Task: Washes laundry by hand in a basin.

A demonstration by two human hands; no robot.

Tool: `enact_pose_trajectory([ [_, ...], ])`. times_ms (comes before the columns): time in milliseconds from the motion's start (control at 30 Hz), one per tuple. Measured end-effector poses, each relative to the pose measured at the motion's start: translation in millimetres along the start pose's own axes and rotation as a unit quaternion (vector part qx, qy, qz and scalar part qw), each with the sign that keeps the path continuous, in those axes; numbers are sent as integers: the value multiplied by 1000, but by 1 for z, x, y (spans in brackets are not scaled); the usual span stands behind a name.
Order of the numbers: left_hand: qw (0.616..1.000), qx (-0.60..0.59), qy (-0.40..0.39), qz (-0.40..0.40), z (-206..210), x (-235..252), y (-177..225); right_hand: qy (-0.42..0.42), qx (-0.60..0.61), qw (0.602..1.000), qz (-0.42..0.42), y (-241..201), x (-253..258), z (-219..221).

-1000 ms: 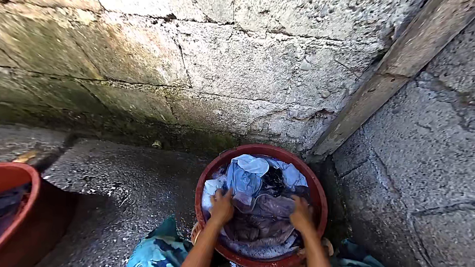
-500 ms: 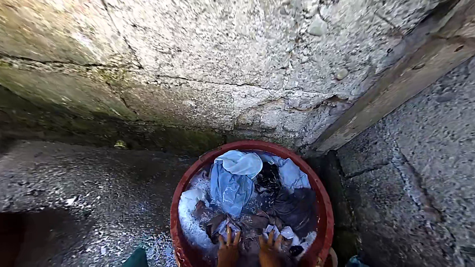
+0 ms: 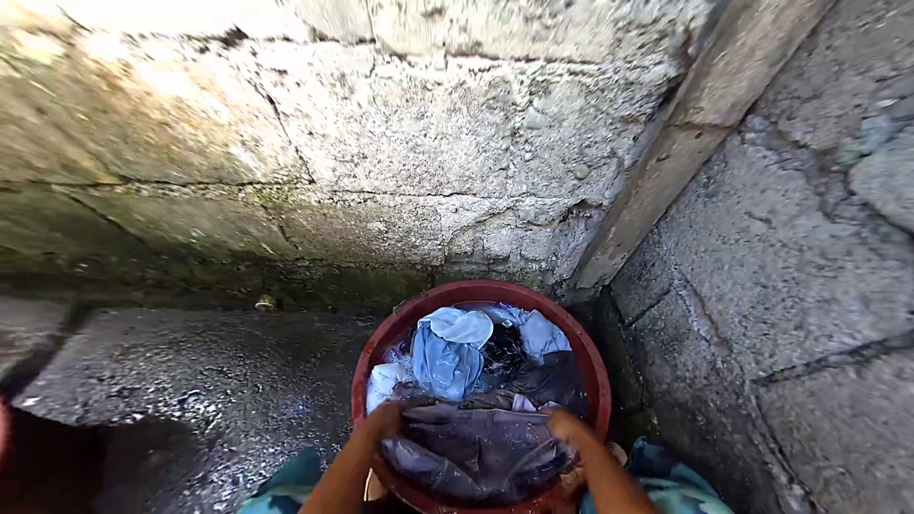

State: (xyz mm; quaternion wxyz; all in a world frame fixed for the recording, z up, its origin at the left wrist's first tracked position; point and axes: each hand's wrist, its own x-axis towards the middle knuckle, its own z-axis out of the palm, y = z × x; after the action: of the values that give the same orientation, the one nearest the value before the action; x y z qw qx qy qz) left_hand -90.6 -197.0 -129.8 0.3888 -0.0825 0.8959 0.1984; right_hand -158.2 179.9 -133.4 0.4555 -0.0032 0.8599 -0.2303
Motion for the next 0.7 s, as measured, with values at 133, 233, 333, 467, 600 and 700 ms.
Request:
enact_pose_trajectory([
  [133, 985, -144, 83, -53, -69, -63, 32, 64, 244, 967, -30, -28, -65, -65],
  [233, 926, -343, 155, -6, -118, -129, 72, 135, 326, 925, -137, -61, -126, -104],
  [333, 879, -421, 209, 82, -161, -193, 125, 182, 368, 867, -284, -103, -179, -110],
  [467, 849, -393, 256, 243, -171, -253, 210, 205, 266, 830, -447, -176, -210, -83],
  [600, 785, -319, 268, 458, -162, -261, 215, 375, 292, 775, -417, -212, -203, -85],
  [700, 784, -314, 316, 432, -124, -208, 152, 379, 378, 746, -397, -220, -211, -89],
])
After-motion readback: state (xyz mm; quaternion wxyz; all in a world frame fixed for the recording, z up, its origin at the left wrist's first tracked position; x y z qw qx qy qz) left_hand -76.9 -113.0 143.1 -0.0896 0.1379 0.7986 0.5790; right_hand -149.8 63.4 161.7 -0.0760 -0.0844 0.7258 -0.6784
